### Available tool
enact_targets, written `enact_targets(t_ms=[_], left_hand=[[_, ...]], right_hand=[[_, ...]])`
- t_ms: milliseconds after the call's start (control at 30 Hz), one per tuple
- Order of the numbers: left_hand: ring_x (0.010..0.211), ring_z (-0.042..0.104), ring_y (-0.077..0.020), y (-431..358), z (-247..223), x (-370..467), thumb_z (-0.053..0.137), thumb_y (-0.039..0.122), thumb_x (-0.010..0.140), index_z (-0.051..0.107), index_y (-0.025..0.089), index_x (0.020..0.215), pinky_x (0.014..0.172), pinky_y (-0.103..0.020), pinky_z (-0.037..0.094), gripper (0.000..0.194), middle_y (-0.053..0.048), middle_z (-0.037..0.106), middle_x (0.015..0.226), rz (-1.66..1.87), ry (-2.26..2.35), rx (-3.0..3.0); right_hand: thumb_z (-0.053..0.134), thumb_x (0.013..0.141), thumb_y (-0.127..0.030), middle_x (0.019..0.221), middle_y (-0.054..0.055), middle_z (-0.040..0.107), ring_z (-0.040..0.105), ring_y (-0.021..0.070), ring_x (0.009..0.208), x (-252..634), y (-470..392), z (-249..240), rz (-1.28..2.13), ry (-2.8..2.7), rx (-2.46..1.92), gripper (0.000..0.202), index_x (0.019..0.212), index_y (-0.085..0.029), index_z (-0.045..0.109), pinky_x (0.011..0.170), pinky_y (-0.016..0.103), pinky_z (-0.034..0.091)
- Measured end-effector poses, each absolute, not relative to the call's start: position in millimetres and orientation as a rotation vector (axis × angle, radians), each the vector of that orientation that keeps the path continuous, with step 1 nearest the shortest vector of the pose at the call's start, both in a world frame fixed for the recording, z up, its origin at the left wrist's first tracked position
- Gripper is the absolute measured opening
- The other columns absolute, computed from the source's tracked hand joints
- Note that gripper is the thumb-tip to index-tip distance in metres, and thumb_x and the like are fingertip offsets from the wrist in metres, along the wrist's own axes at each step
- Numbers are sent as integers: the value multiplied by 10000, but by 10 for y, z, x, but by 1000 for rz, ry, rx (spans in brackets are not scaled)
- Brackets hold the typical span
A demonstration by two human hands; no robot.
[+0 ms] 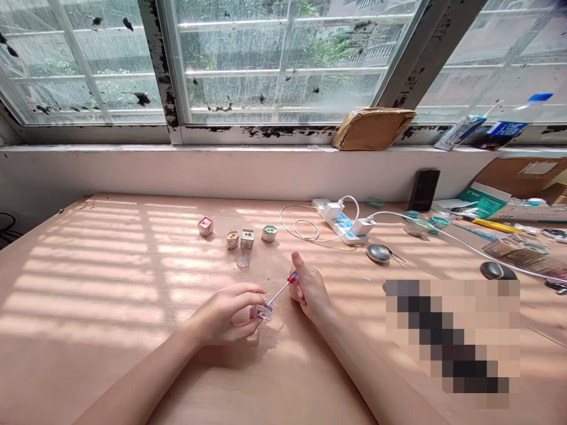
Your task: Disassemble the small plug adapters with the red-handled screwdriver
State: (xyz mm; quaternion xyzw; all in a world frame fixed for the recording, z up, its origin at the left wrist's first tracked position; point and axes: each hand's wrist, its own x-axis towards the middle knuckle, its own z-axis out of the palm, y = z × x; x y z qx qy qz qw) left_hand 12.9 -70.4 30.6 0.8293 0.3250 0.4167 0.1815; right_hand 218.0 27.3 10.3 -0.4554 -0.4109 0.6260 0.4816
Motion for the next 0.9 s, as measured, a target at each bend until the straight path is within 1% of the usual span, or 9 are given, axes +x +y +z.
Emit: enact_targets(t_ms=[200, 300, 433, 600, 733, 833, 900], left_hand=[[1064, 707, -209, -701, 309, 129, 645, 168, 905, 644, 181, 1171, 919, -292, 578, 266, -141, 703, 1172, 1179, 923, 2349], [1001, 719, -198, -702, 321, 132, 638, 180, 915, 648, 177, 1164, 895, -291, 587, 249, -144, 707, 1153, 1172, 932, 2353], [930, 726, -186, -704, 345, 133, 623, 175, 921, 651, 173, 1149, 863, -288, 594, 229, -149, 708, 1136, 1167, 933, 2366], [1000, 712, -202, -688, 316, 105, 615, 151, 906, 652, 186, 1145, 876, -294, 587, 245, -145, 694, 1156, 1169, 966, 2371], [965, 717, -191, -671, 262, 77, 616, 146, 898, 658, 192, 1135, 880, -302, 585, 245, -134, 689, 1174, 1207, 1026, 2315], [1064, 702, -220, -662, 242, 66, 623, 157, 900, 666, 198, 1086, 912, -320, 580, 195, -97, 726, 1025, 1256, 1112, 2213], [1096, 692, -231, -653, 241, 58, 630, 178, 904, 671, 197, 1028, 879, -310, 591, 132, -86, 732, 955, 1291, 1173, 2097]], right_hand=[[728, 644, -827, 254, -64, 298, 213, 49, 238, 2183, 285, 90, 1523, -992, -1126, 712, 455, -232, 383, 312, 228, 100], [723, 669, -811, 250, -59, 304, 212, 53, 241, 2191, 293, 86, 1526, -992, -1116, 707, 456, -239, 367, 307, 228, 110], [728, 678, -799, 259, -62, 309, 217, 52, 244, 2211, 310, 93, 1516, -972, -1123, 689, 469, -231, 398, 306, 218, 108], [729, 691, -789, 278, -62, 303, 220, 52, 256, 2262, 325, 146, 1470, -974, -1104, 680, 467, -225, 421, 297, 225, 121], [729, 725, -758, 309, -58, 301, 251, 60, 293, 2325, 335, 220, 1431, -954, -1058, 696, 449, -232, 368, 312, 237, 153], [730, 748, -733, 320, -65, 293, 248, 65, 308, 2368, 346, 258, 1437, -918, -1011, 673, 463, -230, 384, 328, 249, 148], [729, 759, -723, 326, -66, 305, 233, 64, 311, 2381, 351, 270, 1432, -892, -988, 650, 478, -229, 414, 337, 258, 144]])
